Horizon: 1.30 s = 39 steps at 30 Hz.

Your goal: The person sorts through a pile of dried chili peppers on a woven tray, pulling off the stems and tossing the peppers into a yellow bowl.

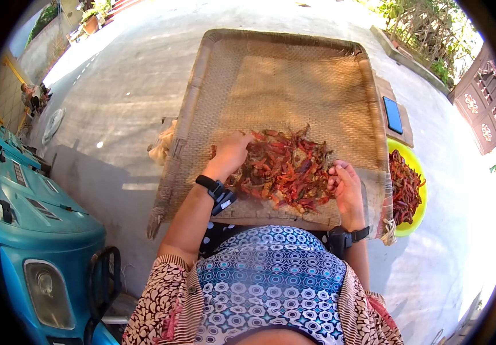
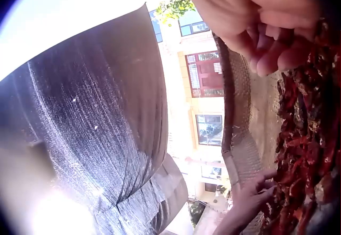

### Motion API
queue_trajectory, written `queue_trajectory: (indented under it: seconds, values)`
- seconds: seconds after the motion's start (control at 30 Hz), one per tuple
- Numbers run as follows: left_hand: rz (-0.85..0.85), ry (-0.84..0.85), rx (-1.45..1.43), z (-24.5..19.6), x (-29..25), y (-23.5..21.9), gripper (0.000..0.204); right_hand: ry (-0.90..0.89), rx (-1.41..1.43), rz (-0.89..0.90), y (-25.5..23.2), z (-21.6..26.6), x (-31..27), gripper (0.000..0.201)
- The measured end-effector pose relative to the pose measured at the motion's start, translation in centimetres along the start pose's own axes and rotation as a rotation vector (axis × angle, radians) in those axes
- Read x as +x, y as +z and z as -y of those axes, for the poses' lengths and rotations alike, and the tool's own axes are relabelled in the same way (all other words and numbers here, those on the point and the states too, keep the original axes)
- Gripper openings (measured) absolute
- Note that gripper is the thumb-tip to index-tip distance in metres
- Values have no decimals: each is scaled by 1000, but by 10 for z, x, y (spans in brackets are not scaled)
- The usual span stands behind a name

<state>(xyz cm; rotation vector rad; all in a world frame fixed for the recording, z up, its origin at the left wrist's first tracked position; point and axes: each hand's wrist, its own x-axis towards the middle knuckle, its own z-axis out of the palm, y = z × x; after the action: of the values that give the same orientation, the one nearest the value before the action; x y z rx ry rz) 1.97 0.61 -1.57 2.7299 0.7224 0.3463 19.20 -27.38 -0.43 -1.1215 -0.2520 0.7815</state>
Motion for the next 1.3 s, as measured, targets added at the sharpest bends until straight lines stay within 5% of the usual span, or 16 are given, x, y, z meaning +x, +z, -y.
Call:
queue_trajectory:
  seconds: [0.13, 0.23, 0.3, 0.5, 0.7, 0.8, 0.97, 1.07, 1.13, 1.2, 1.3]
  values:
    - [46, -119, -43, -17, -1, -18, 21, 1, -153, 16, 7, -2, -5, 11]
    - [-102, 78, -37, -28, -11, -30, 18, -21, -295, 72, 23, 1, -7, 14]
    - [-247, 271, -311, -5, -14, 19, 14, -89, -429, 186, 36, 2, -9, 18]
    - [129, 434, -87, -91, -40, -37, 10, -347, -958, 346, 69, 3, -21, 22]
    - [177, 520, -142, -96, -45, -26, 15, -169, -985, 370, 59, 3, -22, 21]
    - [191, 435, -306, -111, -46, -41, 26, -177, -793, 319, 56, 8, -26, 19]
    - [167, 262, -307, -121, -46, -40, 50, -221, -533, -60, 11, 31, -4, 24]
    - [283, 349, -414, -121, -46, -32, 46, -369, -179, -324, -13, 53, -4, 29]
    - [407, 443, -485, -121, -45, -25, 40, -422, 197, -317, -25, 59, -5, 31]
    - [469, 518, -490, -119, -44, -16, 35, -315, 103, -289, -31, 60, -6, 32]
    - [459, 567, -408, -116, -43, -1, 25, -129, -603, -243, -24, 44, -7, 30]
